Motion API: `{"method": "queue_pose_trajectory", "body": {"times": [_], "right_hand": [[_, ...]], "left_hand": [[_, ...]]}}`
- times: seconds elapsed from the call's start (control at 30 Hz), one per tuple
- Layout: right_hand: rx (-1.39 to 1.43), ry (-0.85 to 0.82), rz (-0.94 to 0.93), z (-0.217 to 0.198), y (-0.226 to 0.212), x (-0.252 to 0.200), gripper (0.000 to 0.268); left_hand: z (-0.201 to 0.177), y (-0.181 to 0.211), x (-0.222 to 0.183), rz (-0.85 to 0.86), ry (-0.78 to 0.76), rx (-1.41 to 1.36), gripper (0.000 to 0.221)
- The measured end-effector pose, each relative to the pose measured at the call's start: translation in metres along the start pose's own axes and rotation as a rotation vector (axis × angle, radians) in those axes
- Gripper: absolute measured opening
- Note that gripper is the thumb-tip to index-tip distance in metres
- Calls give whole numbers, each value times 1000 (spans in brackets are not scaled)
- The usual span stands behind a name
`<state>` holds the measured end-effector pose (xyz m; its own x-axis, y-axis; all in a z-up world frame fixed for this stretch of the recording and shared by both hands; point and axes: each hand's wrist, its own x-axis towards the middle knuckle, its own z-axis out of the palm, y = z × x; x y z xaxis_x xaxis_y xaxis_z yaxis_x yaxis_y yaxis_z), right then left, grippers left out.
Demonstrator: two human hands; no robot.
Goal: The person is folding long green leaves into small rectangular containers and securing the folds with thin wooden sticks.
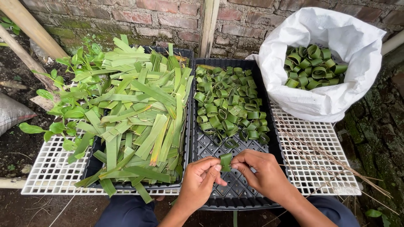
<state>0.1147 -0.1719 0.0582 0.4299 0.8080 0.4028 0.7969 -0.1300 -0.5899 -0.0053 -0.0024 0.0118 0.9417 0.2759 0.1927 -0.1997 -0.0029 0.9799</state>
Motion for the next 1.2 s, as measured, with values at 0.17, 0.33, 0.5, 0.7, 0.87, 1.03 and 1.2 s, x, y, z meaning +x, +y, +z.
{"method": "queue_pose_trajectory", "body": {"times": [0.17, 0.33, 0.5, 0.7, 0.87, 1.03, 1.2], "right_hand": [[-43, 33, -50, 4, 2, 1, 7], [-108, 62, -42, 4, -3, 1, 10], [-286, 209, -66, 31, 15, -17, 11], [-200, -98, 28, 11, 21, -6, 11], [-25, -319, 63, -21, 3, -1, 19], [-117, -461, 277, -38, 17, -3, 31], [-105, -473, 228, -34, 22, -6, 30]], "left_hand": [[8, 10, 6, 118, 67, 64, 11], [15, 9, 6, 264, 178, 261, 9], [29, 7, 6, 507, 334, 449, 7], [7, -9, 7, -127, 100, 166, 10], [-26, -16, 7, -245, -244, -72, 9], [-33, 15, 23, -287, -159, 480, 18], [-19, -6, 64, -54, -43, 855, 16]]}}
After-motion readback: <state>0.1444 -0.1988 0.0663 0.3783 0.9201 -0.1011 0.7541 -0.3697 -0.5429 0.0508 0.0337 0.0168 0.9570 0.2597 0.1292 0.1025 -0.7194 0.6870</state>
